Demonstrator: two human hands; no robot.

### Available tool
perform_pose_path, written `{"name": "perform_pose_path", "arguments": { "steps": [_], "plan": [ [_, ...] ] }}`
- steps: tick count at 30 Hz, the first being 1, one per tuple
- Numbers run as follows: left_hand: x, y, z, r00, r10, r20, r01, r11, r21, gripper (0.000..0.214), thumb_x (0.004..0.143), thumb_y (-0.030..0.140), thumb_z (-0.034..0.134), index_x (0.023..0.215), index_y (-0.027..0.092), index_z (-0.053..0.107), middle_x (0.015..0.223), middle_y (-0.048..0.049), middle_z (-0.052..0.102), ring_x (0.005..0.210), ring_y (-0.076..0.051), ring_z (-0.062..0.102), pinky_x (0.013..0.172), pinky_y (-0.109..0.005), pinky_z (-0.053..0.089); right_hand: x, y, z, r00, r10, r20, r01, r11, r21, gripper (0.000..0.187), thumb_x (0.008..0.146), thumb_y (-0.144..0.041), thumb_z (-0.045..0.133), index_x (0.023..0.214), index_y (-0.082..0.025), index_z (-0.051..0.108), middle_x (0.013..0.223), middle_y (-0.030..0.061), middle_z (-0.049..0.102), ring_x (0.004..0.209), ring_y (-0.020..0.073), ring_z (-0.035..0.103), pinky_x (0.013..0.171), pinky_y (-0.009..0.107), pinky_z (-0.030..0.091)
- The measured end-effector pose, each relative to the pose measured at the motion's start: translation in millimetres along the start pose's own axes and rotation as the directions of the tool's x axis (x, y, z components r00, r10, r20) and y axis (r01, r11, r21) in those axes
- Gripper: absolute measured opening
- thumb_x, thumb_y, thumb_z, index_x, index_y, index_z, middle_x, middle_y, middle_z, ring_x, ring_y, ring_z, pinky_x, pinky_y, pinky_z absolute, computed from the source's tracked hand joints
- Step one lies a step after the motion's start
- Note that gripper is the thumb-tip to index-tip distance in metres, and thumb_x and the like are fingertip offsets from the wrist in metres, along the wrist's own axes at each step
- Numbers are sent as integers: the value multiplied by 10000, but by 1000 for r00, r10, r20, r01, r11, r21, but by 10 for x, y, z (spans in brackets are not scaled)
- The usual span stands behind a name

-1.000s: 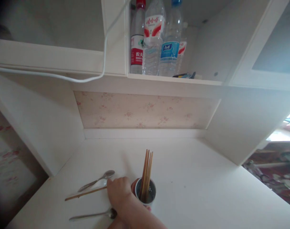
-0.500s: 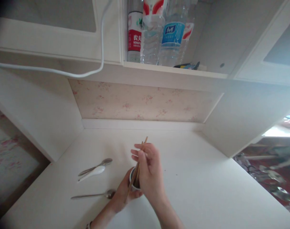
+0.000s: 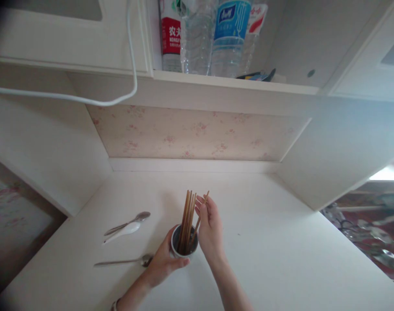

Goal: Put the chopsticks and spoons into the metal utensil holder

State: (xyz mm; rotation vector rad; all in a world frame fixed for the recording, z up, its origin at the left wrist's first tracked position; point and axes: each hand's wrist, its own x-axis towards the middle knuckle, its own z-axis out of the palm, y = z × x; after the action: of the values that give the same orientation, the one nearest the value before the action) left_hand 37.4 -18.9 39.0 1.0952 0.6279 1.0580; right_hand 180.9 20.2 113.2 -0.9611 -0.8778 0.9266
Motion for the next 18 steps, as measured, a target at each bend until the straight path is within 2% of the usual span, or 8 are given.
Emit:
{"name": "perform_pose_path", "arguments": {
  "steps": [4, 10, 14, 18],
  "plan": [
    [3, 11, 3, 1000, 6, -8, -6, 1000, 5, 851, 635, 226, 856, 1363, 242, 415, 1394, -122, 524, 1313, -314, 455, 1123, -486, 310, -11, 175, -40, 999, -5, 47, 12, 989, -148, 374, 890, -468, 583, 1196, -254, 596, 1252, 94, 653, 1155, 255, 615, 1024, 497, 461],
    [12, 11, 3, 1000, 8, -25, -8, 1000, 22, 844, 623, 204, 860, 1351, 245, 434, 1390, -112, 530, 1311, -308, 458, 1121, -476, 325, -9, 295, -88, 998, -10, 56, 31, 920, -390, 421, 907, -488, 532, 1232, -229, 605, 1208, 103, 675, 1133, 266, 612, 1022, 484, 444],
    [22, -10, 10, 1000, 12, -23, -12, 1000, 17, 848, 619, 204, 861, 1352, 254, 437, 1399, -107, 524, 1316, -307, 456, 1125, -475, 324, -139, 298, -151, 991, 107, 83, -72, 935, -346, 505, 912, -490, 532, 1345, -231, 508, 1263, 112, 645, 1160, 270, 600, 1036, 507, 429],
    [30, 17, 50, 998, 24, -52, -21, 998, 59, 822, 622, 226, 859, 1341, 244, 462, 1366, -110, 553, 1280, -315, 493, 1104, -475, 360, -434, 305, -332, 952, 192, 239, -130, 959, -252, 599, 892, -446, 595, 1436, -305, 388, 1482, 57, 455, 1379, 245, 396, 1148, 505, 289]
  ]
}}
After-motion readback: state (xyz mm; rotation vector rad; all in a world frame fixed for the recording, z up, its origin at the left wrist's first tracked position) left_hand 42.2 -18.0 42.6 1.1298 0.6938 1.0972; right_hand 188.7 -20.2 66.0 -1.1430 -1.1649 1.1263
